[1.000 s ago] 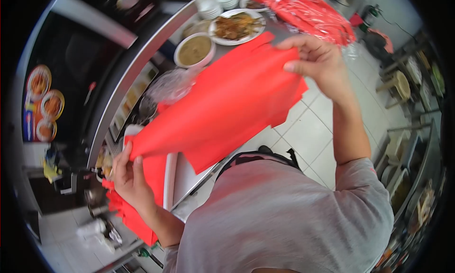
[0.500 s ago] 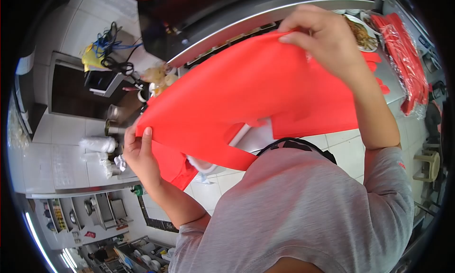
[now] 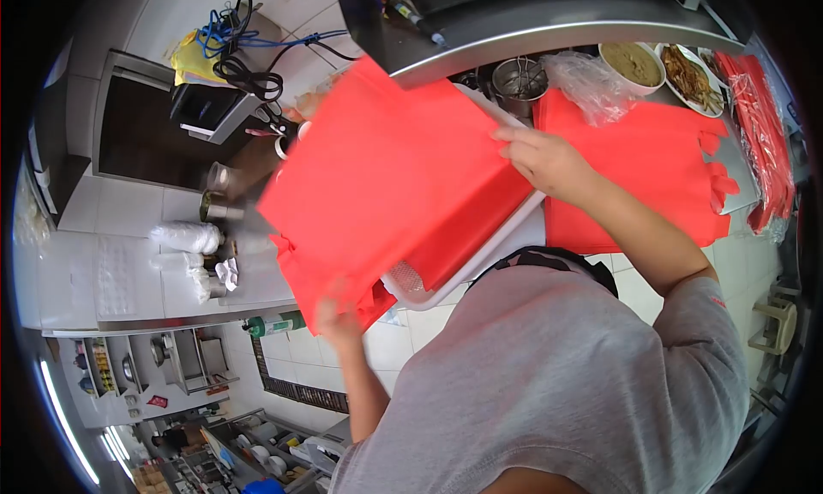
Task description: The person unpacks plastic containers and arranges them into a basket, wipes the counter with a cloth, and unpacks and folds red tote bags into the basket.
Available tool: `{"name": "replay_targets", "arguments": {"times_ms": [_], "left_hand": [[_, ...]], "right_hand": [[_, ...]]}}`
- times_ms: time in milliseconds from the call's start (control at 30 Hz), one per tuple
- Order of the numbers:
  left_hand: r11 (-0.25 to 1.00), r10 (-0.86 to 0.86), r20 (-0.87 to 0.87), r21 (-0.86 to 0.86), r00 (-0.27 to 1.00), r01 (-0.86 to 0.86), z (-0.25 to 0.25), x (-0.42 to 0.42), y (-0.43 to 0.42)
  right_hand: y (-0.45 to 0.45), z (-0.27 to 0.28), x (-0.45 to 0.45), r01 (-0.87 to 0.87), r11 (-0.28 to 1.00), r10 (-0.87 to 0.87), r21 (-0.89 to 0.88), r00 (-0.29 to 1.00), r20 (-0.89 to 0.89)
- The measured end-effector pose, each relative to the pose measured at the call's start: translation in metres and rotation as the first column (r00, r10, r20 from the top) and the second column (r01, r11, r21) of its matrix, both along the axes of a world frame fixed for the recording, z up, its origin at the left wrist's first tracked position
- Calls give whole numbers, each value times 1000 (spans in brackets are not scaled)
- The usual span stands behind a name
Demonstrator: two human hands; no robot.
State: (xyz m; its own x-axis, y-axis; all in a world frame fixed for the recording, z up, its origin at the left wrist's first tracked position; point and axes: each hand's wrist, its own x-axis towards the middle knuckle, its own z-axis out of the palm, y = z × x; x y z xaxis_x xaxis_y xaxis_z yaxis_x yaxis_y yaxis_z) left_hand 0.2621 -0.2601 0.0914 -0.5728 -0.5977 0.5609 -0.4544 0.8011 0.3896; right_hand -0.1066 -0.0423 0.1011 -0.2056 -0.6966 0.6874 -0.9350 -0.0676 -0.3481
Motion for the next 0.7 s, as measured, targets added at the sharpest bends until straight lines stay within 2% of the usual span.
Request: {"name": "replay_targets", "arguments": {"times_ms": [33, 67, 100, 200, 267, 300, 367, 400, 467, 500, 567, 600, 633, 700], "left_hand": [[993, -106, 42, 63, 993, 103, -28, -8, 7], [971, -209, 76, 135, 975, 198, -56, -16, 14], [969, -247, 203, 83, 948, 234, -58, -34, 25], [966, -252, 489, 178, 835, 188, -73, -62, 24], [954, -297, 776, 270, 557, 133, -56, -79, 29], [948, -317, 870, 303, 378, 97, -48, -85, 32], [974, -225, 903, 214, 367, 70, -44, -93, 35], [983, -183, 915, 176, 360, 54, -45, -95, 38], [951, -302, 710, 273, 637, 146, -51, -107, 33], [929, -350, 569, 312, 744, 199, -57, -115, 30], [912, -383, 678, 385, 628, 142, -72, -130, 33], [905, -398, 724, 410, 564, 113, -82, -137, 33], [881, -428, 792, 473, 435, 8, -100, -139, 29], [874, -449, 805, 486, 389, 3, -91, -147, 22]], "right_hand": [[-1, -32, -14, 0, 969, 5, 247, 1000, -20], [-5, -56, -23, 5, 877, 14, 480, 999, -36], [-14, -71, -25, 34, 799, 0, 601, 998, -57], [-29, -84, -28, 127, 531, -62, 838, 992, -111], [-35, -73, -23, 167, 376, -149, 912, 982, -118], [-32, -72, -23, 155, 473, -124, 867, 986, -108], [-23, -70, -26, 125, 651, -74, 749, 992, -101], [-11, -60, -26, 166, 751, -167, 640, 984, -58], [25, -40, -20, 275, 874, -325, 400, 943, 63], [43, -46, -17, 293, 801, -392, 522, 916, 87], [84, -66, -10, 291, 617, -526, 731, 844, 108], [102, -83, 3, 306, 604, -516, 736, 854, 68], [119, -104, 21, 323, 592, -507, 738, 862, 29], [135, -121, 32, 331, 611, -493, 719, 870, 18]]}}
